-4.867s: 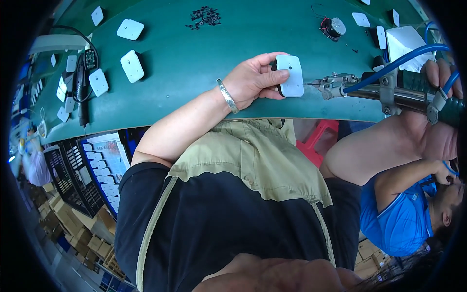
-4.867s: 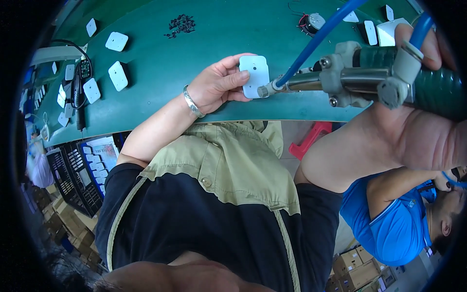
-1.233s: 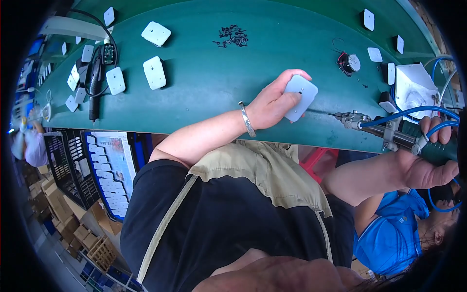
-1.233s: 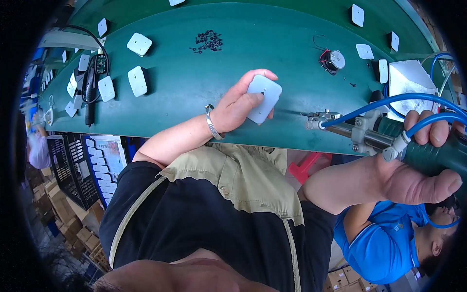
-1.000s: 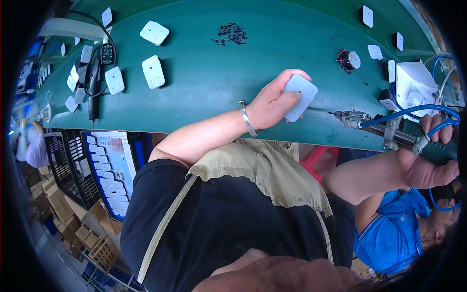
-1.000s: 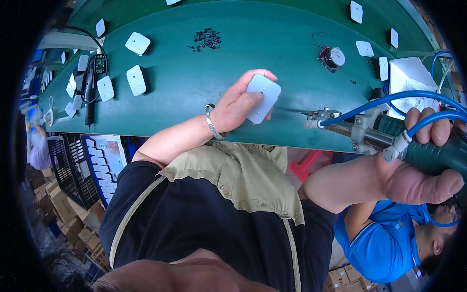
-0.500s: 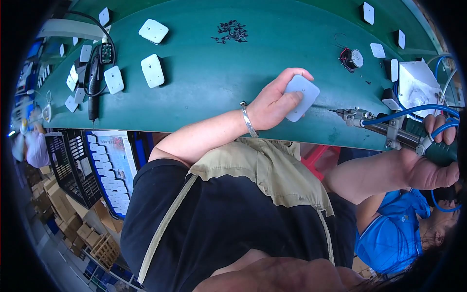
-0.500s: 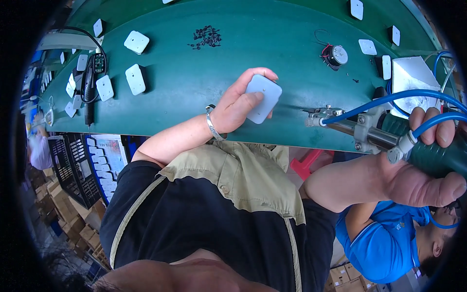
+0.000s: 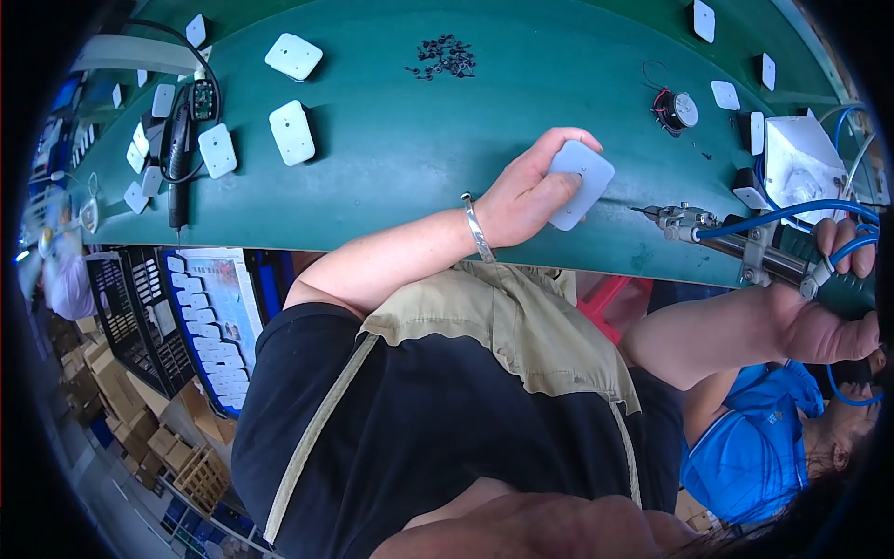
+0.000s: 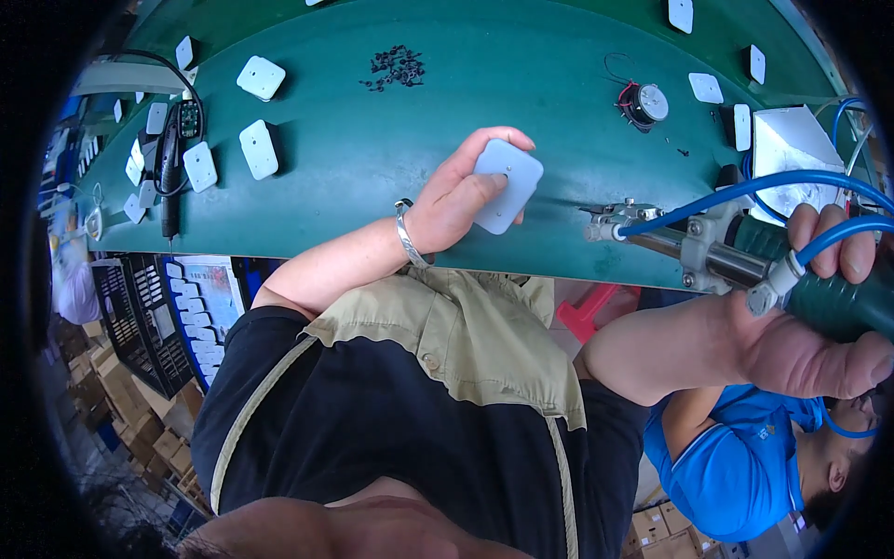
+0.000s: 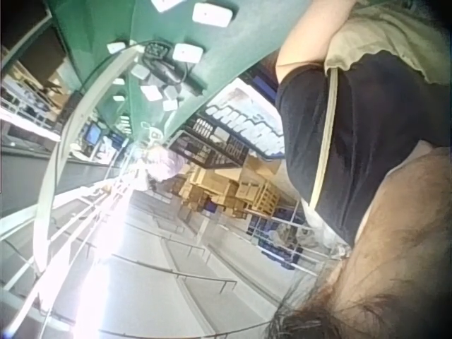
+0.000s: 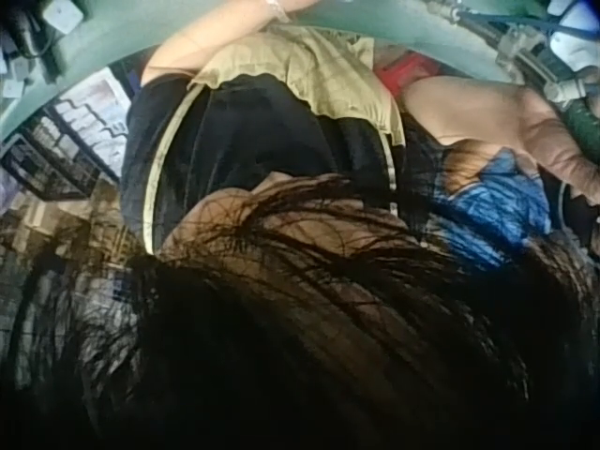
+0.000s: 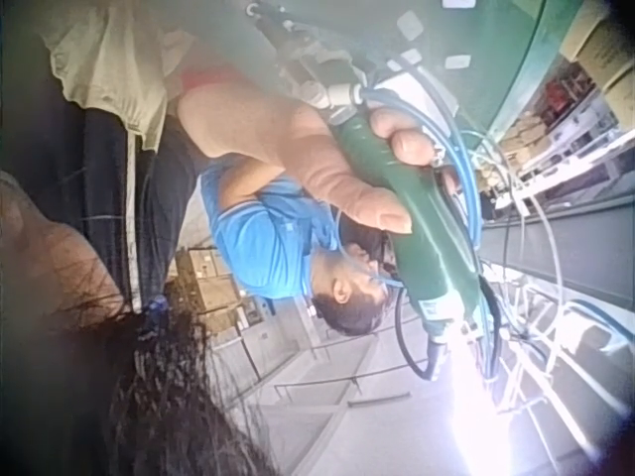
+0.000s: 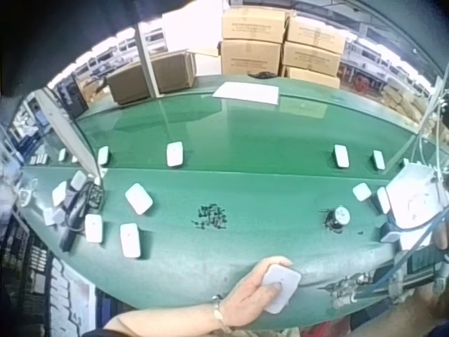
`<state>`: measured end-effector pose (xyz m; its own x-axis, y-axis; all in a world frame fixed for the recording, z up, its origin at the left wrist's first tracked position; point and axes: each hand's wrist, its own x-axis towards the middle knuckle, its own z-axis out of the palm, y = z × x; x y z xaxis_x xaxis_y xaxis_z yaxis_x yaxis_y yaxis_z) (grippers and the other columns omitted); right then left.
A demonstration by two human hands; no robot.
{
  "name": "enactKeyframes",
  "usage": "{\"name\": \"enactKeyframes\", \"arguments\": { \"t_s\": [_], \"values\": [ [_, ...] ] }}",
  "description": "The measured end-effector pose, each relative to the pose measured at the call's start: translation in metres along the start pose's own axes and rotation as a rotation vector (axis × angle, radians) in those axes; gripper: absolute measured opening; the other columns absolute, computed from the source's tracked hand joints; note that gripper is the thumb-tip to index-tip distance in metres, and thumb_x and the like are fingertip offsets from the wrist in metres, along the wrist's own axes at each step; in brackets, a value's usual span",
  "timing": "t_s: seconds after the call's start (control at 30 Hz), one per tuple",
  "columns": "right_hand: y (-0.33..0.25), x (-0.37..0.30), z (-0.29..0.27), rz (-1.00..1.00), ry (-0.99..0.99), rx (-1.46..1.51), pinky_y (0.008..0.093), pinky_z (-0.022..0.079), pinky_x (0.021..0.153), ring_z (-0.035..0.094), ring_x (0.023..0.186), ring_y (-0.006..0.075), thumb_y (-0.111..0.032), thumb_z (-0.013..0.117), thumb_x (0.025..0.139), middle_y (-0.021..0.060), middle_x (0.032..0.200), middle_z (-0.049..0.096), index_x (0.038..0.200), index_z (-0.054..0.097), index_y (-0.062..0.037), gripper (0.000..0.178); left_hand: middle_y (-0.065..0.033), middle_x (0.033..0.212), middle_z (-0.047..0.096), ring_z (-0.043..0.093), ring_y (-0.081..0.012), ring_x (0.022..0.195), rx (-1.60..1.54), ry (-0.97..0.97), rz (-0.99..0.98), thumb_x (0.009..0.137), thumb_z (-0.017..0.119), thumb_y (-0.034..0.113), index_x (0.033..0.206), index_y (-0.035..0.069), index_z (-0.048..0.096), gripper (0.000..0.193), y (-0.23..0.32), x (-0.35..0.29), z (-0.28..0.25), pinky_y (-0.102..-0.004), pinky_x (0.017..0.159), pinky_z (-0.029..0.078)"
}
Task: The person assembles small electronic device housings by securing circuit boards inside with screws using a pneumatic screwdriver.
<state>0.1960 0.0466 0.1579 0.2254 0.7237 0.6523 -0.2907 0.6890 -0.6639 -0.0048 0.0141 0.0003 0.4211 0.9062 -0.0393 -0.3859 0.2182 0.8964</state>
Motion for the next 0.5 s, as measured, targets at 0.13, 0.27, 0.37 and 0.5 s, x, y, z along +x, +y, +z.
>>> {"name": "enactKeyframes", "arguments": {
  "t_s": [0.13, 0.27, 0.37, 0.5],
  "values": [
    [0.000, -0.001, -0.001, -0.044, 0.025, -0.099, 0.0168, 0.039, 0.039, 0.047, 0.047, 0.0114, -0.035, 0.057, 0.083, 0.0085, 0.066, 0.055, 0.099, 0.050, -0.0008, 0.038, -0.0081, 0.092, 0.051, 0.057, -0.0158, 0.072, -0.028, -0.001, -0.010, 0.079, 0.039, 0.010, 0.119, 0.010, 0.036, 0.040, 0.003, 0.000, 0.000, -0.0279, 0.065, 0.046],
    [0.000, 0.001, -0.010, -0.023, -0.036, -0.052, 0.0170, 0.039, 0.039, 0.047, 0.047, 0.0114, -0.035, 0.057, 0.083, 0.0087, 0.065, 0.055, 0.100, 0.050, -0.0007, 0.039, -0.0082, 0.092, 0.052, 0.056, -0.0157, 0.072, -0.003, 0.008, 0.023, 0.079, 0.039, 0.009, 0.119, 0.010, 0.036, 0.040, -0.001, -0.001, -0.001, -0.0278, 0.064, 0.046],
    [0.000, 0.005, -0.012, 0.001, -0.022, -0.073, 0.0171, 0.038, 0.039, 0.047, 0.047, 0.0115, -0.035, 0.057, 0.083, 0.0091, 0.066, 0.055, 0.100, 0.050, -0.0006, 0.040, -0.0081, 0.093, 0.051, 0.056, -0.0156, 0.072, 0.011, -0.003, 0.022, 0.080, 0.040, 0.009, 0.119, 0.010, 0.036, 0.040, -0.002, 0.002, 0.000, -0.0276, 0.064, 0.046],
    [0.003, 0.001, 0.049, -0.067, 0.669, -0.815, 0.0167, 0.038, 0.039, 0.047, 0.047, 0.0114, -0.035, 0.057, 0.083, 0.0088, 0.065, 0.055, 0.100, 0.050, -0.0010, 0.039, -0.0077, 0.092, 0.052, 0.056, -0.0152, 0.072, 0.030, 0.017, 0.042, 0.080, 0.039, 0.008, 0.119, 0.010, 0.035, 0.040, -0.003, 0.001, -0.003, -0.0272, 0.063, 0.046]
  ]
}}
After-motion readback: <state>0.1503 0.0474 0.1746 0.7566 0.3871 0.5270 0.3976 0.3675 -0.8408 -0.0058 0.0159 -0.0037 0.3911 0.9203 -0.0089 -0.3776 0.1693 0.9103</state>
